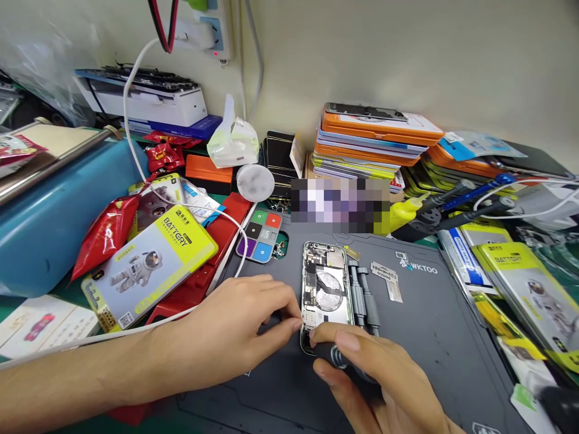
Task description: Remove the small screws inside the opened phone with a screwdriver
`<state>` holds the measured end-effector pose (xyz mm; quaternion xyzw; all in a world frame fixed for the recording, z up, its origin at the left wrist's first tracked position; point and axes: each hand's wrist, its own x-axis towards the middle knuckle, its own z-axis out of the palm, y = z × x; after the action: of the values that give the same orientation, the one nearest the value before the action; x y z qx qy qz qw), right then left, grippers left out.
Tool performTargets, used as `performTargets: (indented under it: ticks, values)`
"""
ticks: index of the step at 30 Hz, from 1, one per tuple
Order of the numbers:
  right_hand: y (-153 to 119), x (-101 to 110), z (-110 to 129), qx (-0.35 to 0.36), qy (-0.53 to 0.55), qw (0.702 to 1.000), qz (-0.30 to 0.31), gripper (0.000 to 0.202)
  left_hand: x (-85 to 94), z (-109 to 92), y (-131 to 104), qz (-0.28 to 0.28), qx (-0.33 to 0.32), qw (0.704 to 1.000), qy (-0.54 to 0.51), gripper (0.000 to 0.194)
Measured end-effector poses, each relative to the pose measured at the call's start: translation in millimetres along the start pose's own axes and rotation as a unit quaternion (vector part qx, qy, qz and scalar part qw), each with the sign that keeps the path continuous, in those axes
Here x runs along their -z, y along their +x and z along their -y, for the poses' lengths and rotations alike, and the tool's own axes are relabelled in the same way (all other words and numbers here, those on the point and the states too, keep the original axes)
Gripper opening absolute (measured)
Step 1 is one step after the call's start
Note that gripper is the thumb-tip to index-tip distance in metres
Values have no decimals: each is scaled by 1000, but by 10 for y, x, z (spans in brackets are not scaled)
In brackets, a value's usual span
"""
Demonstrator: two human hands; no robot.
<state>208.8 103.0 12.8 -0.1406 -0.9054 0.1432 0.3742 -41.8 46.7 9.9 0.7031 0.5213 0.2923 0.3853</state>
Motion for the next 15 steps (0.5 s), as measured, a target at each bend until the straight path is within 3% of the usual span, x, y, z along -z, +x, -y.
performTargets:
  ticks: [15]
  values:
    - [-36,-43,5,1,-2,1000,-7,14,17,-8,-16,14,7,1000,6,11]
